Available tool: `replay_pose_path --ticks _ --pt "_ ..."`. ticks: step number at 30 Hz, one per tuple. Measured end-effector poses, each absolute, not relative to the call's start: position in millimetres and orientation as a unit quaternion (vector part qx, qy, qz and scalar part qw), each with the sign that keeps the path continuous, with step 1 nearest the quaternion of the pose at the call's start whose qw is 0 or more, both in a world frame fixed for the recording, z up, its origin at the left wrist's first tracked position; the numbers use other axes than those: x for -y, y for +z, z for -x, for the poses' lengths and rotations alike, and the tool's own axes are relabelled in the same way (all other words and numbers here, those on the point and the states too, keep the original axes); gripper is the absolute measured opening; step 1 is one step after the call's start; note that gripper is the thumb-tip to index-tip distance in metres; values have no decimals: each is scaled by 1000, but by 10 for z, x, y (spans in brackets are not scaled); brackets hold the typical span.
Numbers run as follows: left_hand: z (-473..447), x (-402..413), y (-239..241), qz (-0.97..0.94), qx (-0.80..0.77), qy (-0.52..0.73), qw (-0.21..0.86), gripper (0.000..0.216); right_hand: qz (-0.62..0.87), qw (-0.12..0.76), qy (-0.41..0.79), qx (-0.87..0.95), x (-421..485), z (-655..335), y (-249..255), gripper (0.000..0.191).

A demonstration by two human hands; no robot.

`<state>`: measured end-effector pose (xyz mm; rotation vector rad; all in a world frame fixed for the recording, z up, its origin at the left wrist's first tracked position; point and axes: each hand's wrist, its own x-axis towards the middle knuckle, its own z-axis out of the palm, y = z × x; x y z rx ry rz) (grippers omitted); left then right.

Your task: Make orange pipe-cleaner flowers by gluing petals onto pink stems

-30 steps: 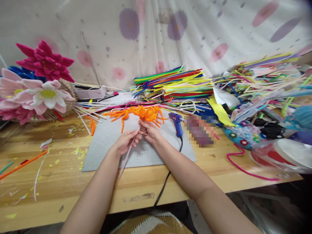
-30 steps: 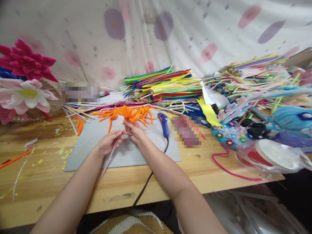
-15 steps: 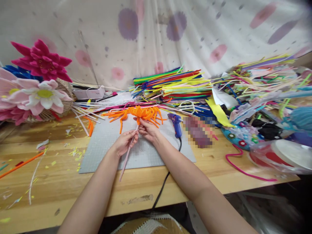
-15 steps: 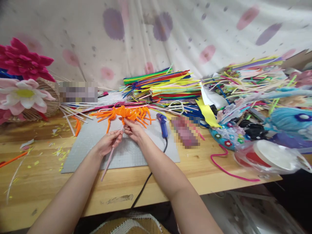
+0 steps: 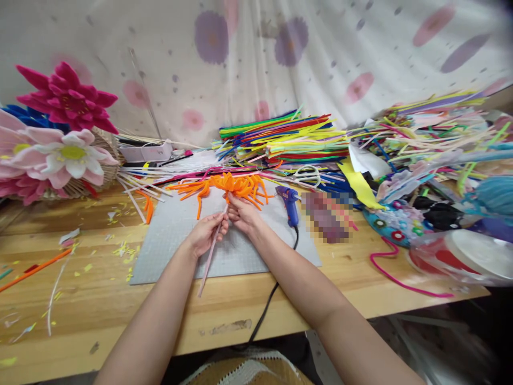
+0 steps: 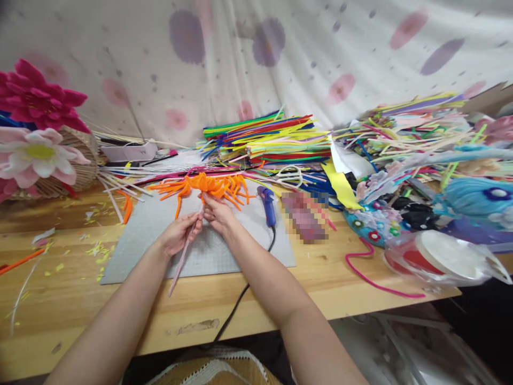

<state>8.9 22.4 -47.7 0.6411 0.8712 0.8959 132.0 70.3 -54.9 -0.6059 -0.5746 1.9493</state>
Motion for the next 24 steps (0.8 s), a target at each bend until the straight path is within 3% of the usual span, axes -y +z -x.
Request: replay_pose_path --ticks 6,18,24 --pt "-69 -158 -321 -250 -384 391 798 10 192 419 854 241 -701 -1387 -588 22" --pt "-97 -195 -441 -309 -381 378 785 10 251 501 805 192 -672 -1315 -547 18" --pt "-91 -186 -434 -306 -385 389 779 10 247 467 828 187 -674 -1353 -529 15"
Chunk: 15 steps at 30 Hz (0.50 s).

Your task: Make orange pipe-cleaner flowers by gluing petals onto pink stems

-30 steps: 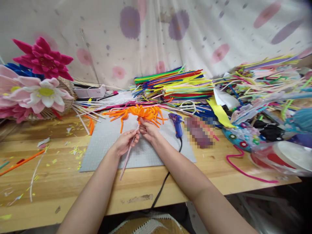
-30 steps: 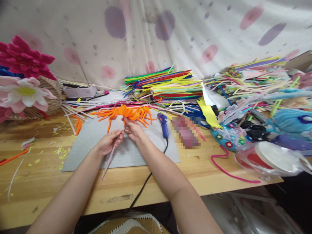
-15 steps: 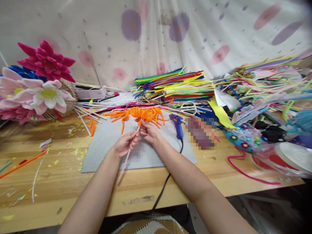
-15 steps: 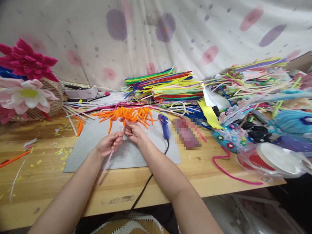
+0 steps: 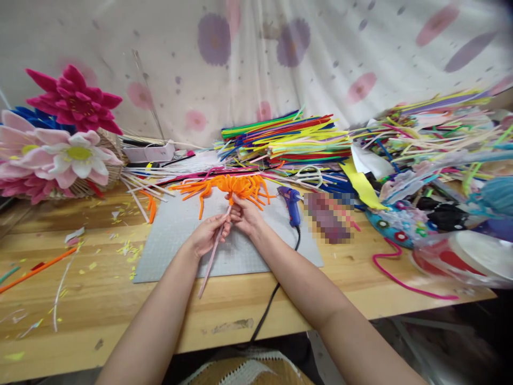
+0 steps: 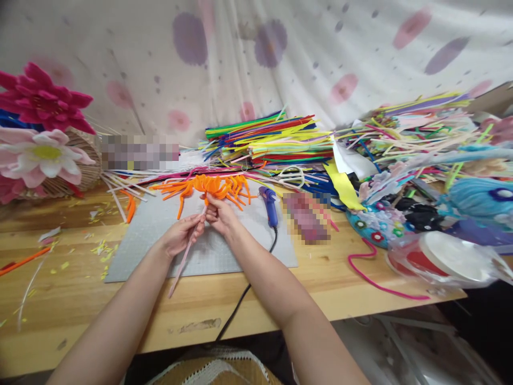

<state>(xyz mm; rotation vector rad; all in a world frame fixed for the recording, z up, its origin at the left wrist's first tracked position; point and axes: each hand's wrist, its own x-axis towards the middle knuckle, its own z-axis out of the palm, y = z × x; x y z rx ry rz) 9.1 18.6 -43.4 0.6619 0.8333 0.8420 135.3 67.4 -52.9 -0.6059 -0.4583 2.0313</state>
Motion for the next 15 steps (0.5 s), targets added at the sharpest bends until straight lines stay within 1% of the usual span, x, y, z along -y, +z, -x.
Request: replay_pose_path --ticks 2,4,15 --pt "-73 -182 -427 -301 -386 390 780 10 234 446 843 191 -674 -1372 -520 16" --pt "-59 -178 -419 -305 -384 382 783 11 231 441 846 188 -674 -1383 -515 16" --pt "-83 -175 -473 -338 -387 372 773 15 256 499 805 193 -684 -1370 -515 14"
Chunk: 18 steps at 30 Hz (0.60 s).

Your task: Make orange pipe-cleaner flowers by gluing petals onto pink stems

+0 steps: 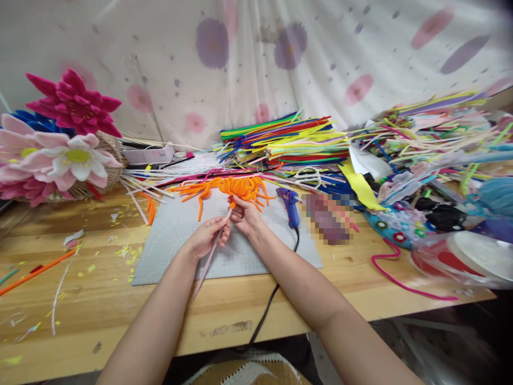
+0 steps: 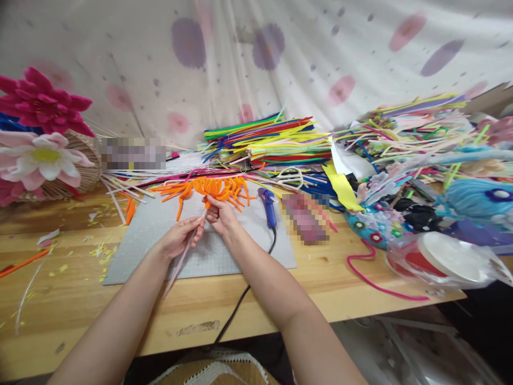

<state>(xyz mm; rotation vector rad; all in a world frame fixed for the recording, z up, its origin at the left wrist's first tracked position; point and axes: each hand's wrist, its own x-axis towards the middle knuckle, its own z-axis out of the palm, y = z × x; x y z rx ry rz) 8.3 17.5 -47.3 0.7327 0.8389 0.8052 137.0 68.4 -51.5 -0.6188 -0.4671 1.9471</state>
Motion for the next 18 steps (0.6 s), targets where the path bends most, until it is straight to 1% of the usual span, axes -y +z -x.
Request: replay_pose_path --ticks 3,7,11,15,18 --pt "-79 -171 -460 -336 -384 380 772 14 241 494 812 198 -681 -1373 -516 14" --pt "-67 -158 -414 -300 -398 398 771 10 216 454 835 223 -652 -1385 -485 15" --pt "-59 -137 -410 -279 -405 405 771 8 228 439 835 239 -632 -1366 -470 13" --pt "-66 -133 -469 -289 -398 404 771 9 270 459 813 238 -645 -1306 -508 12" --pt "-78 -144 -490 -290 -391 404 775 10 288 478 795 238 -645 -1277 -525 14"
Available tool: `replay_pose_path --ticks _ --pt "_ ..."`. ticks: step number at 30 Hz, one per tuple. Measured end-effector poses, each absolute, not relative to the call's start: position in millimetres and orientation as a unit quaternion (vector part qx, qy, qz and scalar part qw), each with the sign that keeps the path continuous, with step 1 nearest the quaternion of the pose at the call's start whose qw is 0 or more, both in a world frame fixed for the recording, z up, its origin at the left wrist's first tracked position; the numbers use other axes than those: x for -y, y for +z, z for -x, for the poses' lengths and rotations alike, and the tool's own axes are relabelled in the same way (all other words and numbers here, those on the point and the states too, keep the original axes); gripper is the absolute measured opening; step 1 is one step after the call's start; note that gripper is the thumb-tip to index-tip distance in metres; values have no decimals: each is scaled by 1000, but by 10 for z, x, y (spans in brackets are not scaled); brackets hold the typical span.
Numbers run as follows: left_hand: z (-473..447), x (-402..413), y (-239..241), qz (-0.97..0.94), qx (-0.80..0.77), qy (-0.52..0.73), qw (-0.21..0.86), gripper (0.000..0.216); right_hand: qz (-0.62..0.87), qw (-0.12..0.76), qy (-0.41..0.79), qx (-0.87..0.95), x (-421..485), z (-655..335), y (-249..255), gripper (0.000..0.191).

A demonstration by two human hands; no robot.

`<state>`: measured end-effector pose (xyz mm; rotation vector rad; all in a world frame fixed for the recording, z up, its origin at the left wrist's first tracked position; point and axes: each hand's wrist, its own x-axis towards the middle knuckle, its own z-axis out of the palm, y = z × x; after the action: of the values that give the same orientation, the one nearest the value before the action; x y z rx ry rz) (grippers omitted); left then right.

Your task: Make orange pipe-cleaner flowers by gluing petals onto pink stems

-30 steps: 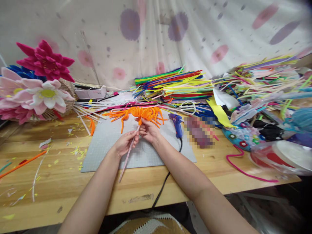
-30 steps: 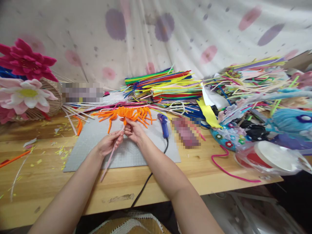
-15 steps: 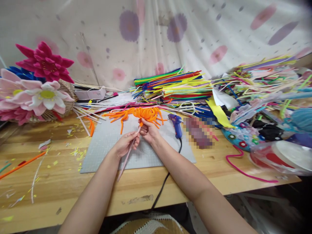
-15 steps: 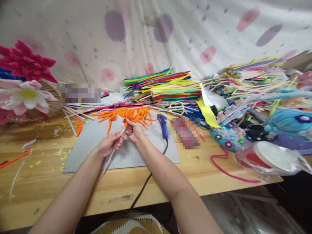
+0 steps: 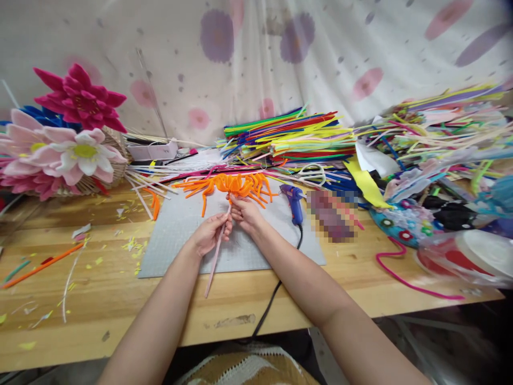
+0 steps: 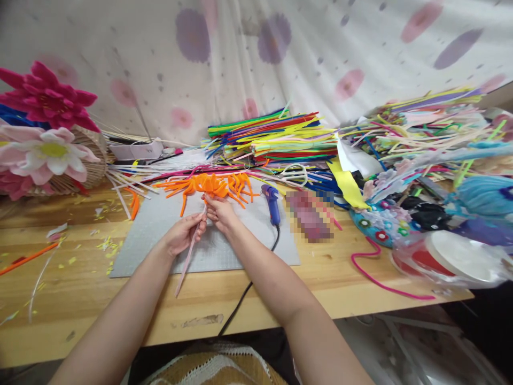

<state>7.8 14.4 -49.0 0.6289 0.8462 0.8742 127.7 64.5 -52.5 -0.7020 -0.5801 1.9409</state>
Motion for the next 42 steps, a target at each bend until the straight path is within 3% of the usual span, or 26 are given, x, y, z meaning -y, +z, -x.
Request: replay_pose_path --ticks 6,13,18,22,27,29,32,35,42 --pt "-81 -145 -382 -241 -382 414 791 9 277 449 803 279 -595 -1270 -500 29" --pt "-77 -150 -456 -291 -379 408 779 11 327 490 754 290 -577 -1231 -481 22" --pt "-79 -148 -468 -318 -414 433 734 19 338 503 719 340 -584 -1283 -346 31" --pt "-82 -133 -361 -357 -434 549 619 36 349 474 681 435 -587 -1379 -159 36" --pt "-94 -133 -123 -471 -469 672 326 52 380 382 626 564 -565 -1482 -7 30" --pt "-84 -137 -43 -519 -484 665 233 50 375 350 636 576 -560 -1502 4 29" --pt "-44 -150 1 -581 -518 615 128 30 364 313 677 558 -570 -1525 -17 25" --pt "5 -180 -40 -611 -554 560 74 16 343 283 726 524 -593 -1559 -58 19" --pt "38 -246 -142 -629 -589 502 72 16 315 247 795 456 -630 -1600 -149 13"
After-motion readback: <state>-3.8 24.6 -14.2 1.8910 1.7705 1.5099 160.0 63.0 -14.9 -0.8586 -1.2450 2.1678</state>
